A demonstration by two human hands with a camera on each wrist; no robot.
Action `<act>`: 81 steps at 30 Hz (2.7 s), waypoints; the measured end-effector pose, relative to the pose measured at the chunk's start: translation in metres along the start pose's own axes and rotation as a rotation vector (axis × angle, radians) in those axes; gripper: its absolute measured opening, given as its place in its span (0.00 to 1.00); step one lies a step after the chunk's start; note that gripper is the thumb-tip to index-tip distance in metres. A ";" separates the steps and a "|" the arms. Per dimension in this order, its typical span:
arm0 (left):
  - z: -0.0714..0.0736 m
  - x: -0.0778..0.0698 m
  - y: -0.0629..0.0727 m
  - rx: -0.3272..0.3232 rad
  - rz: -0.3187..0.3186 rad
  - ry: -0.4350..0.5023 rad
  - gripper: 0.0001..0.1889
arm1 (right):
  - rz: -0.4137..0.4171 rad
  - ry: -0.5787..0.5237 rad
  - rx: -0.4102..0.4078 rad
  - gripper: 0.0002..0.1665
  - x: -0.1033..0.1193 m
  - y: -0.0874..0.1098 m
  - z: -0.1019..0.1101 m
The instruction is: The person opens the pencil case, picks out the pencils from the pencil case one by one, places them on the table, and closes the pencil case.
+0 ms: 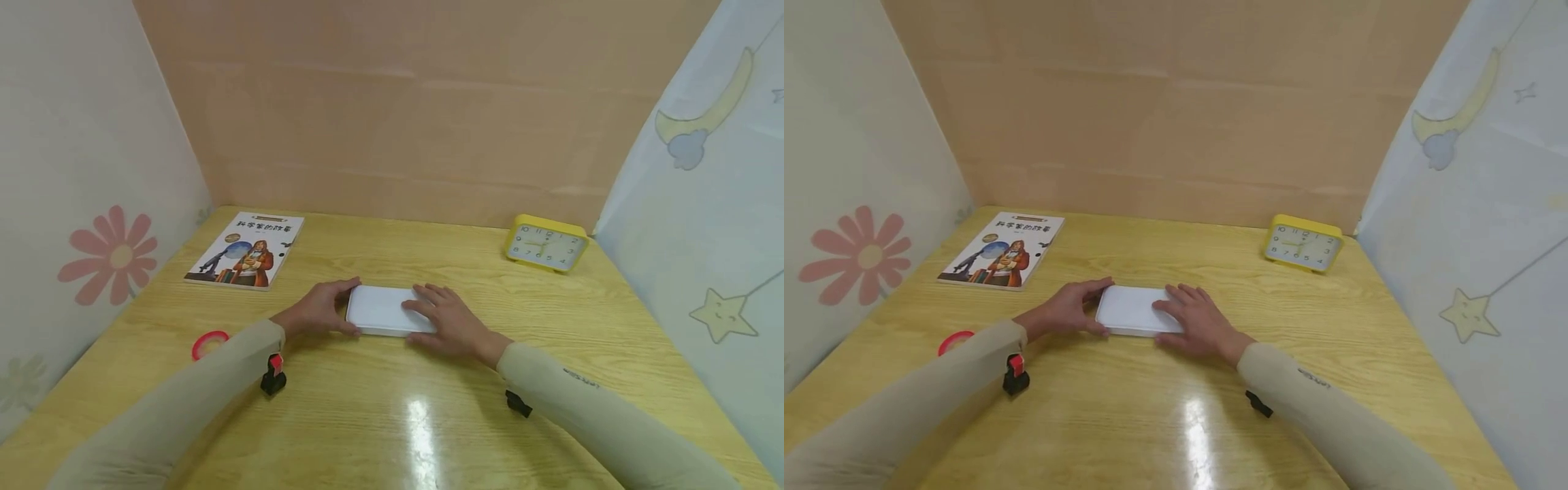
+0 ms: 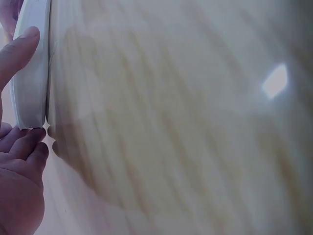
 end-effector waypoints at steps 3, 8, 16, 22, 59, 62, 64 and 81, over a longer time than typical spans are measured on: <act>0.000 0.001 0.001 -0.003 -0.010 -0.002 0.55 | -0.010 0.009 0.011 0.34 -0.001 -0.003 -0.001; 0.000 0.003 0.002 -0.013 -0.015 -0.015 0.54 | -0.006 0.018 0.023 0.37 -0.001 -0.004 -0.003; -0.003 0.006 0.000 -0.007 0.014 -0.005 0.54 | 0.011 0.071 0.040 0.39 -0.001 -0.004 -0.003; -0.005 0.004 -0.002 -0.006 0.037 0.012 0.54 | 0.052 0.154 0.053 0.39 -0.004 -0.004 -0.004; -0.006 0.010 -0.003 -0.041 0.058 0.059 0.52 | 0.150 0.185 -0.026 0.35 -0.005 -0.007 -0.004; -0.006 0.010 -0.002 -0.044 0.067 0.064 0.52 | 0.121 0.136 -0.013 0.35 -0.007 -0.009 -0.005; -0.007 0.009 -0.003 -0.042 0.075 0.063 0.52 | 0.103 0.106 -0.004 0.35 -0.008 -0.010 -0.006; -0.007 0.007 -0.005 -0.043 0.111 0.056 0.52 | 0.142 0.275 0.041 0.34 -0.003 -0.009 -0.010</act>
Point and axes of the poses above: each hand's wrist, its own y-axis away from the middle knuckle, its own z-axis out of the back of the hand, x = y × z, the point moved 6 cm from there along -y, towards the middle knuckle, and after that the axes turned 15 degrees about x, right-handed, at the moved point
